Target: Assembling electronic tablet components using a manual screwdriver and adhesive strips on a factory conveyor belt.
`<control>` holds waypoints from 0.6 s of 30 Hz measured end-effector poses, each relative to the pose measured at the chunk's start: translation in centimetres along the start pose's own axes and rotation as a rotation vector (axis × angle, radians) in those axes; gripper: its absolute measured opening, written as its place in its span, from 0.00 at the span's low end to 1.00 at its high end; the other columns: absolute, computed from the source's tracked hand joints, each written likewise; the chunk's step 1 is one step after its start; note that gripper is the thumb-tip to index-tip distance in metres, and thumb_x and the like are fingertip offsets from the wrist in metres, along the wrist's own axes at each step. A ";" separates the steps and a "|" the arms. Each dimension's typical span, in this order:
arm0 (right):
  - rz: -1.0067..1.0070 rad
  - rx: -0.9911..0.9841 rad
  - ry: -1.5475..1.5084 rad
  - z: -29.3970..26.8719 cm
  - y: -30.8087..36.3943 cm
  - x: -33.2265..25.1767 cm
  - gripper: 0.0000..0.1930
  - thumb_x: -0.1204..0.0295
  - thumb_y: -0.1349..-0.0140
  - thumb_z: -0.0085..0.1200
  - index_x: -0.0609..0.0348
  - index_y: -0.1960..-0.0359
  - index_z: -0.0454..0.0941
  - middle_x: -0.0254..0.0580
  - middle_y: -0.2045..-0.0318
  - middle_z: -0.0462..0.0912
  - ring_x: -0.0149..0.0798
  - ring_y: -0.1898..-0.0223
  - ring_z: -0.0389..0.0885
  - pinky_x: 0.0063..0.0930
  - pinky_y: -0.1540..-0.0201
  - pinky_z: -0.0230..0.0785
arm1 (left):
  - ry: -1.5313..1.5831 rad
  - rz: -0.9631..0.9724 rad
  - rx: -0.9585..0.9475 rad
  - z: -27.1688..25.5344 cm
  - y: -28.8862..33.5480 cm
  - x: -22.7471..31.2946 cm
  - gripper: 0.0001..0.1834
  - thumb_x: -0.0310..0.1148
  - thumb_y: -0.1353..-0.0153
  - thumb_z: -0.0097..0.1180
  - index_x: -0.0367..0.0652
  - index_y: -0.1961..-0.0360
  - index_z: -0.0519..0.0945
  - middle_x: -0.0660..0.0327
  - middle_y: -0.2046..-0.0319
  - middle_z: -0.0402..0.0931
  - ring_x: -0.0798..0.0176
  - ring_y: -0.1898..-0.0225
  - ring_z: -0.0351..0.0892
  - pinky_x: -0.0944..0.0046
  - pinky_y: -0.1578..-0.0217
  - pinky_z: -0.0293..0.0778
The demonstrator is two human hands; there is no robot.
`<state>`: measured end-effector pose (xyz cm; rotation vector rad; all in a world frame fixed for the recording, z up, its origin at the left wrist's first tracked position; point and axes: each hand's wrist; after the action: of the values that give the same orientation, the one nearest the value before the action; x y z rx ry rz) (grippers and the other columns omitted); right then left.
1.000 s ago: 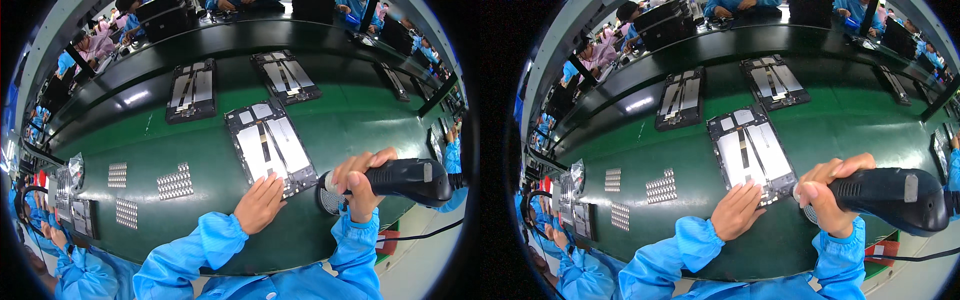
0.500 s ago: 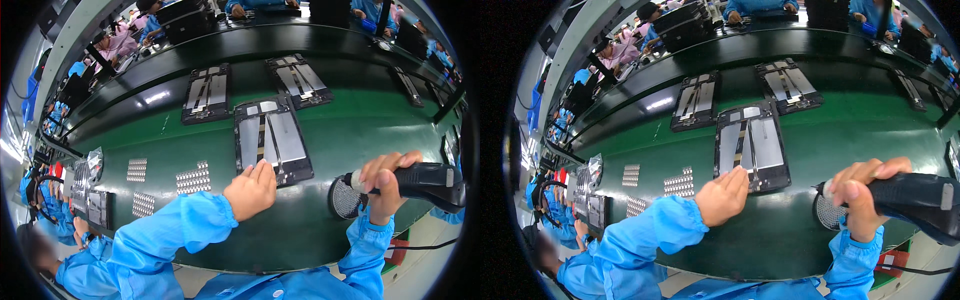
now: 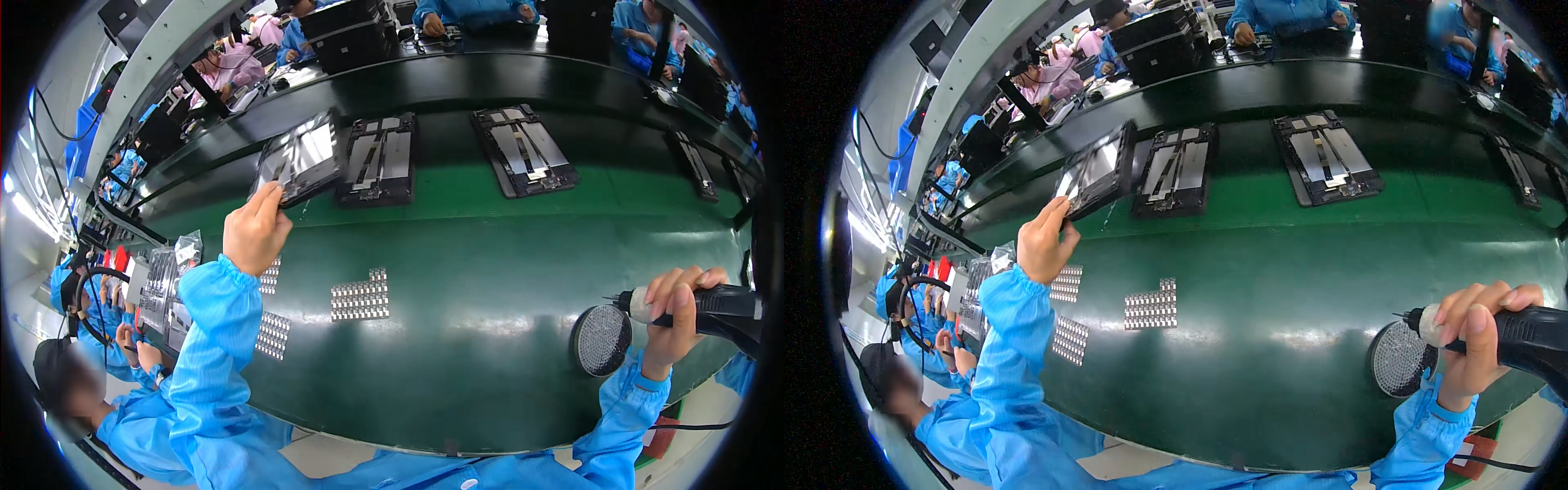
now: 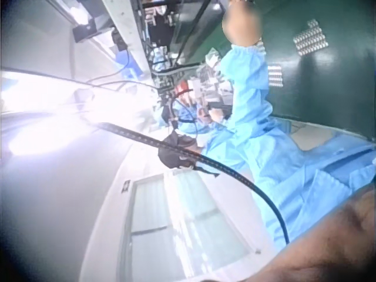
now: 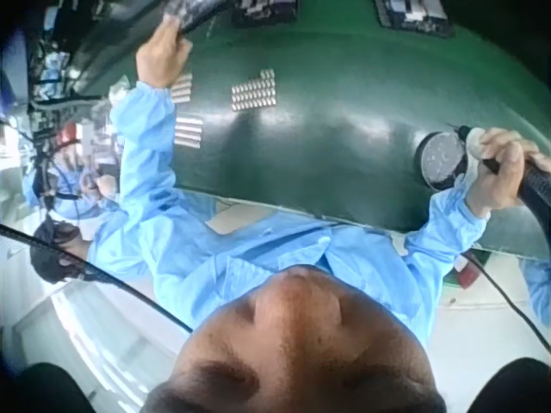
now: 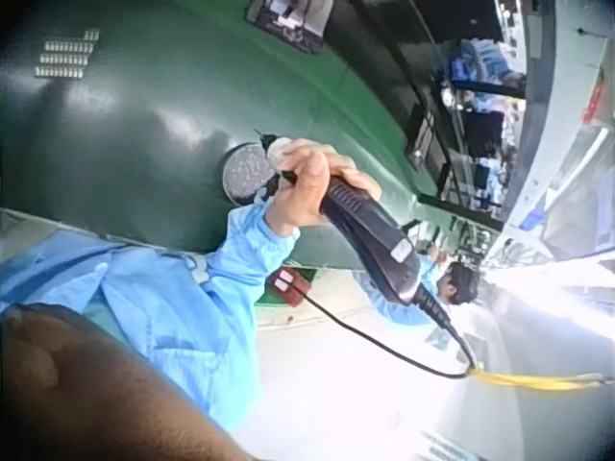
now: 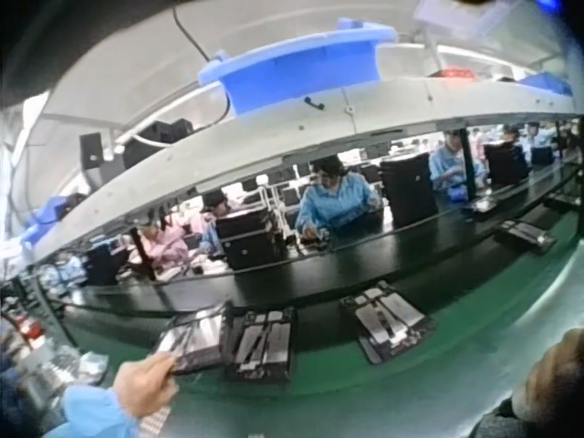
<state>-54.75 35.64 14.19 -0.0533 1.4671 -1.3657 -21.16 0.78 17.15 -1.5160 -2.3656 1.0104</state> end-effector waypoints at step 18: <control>-0.082 -0.029 0.043 -2.6 -1.0 -1.9 0.11 0.76 0.40 0.47 0.57 0.60 0.57 0.32 0.81 0.62 0.26 0.84 0.61 0.23 0.77 0.59 | -0.082 0.141 -0.590 15.0 -3.0 0.6 0.26 0.22 0.58 0.57 0.35 0.52 0.71 0.52 0.51 0.70 0.54 0.44 0.68 0.49 0.42 0.63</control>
<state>-56.34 38.32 15.50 -0.1042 1.5347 -1.4193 -30.69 -6.29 7.41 -1.8729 -2.8065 0.4047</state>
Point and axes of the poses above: each hand's wrist, its own y-axis away from the middle knuckle, its own z-axis out of the palm, x = y × z
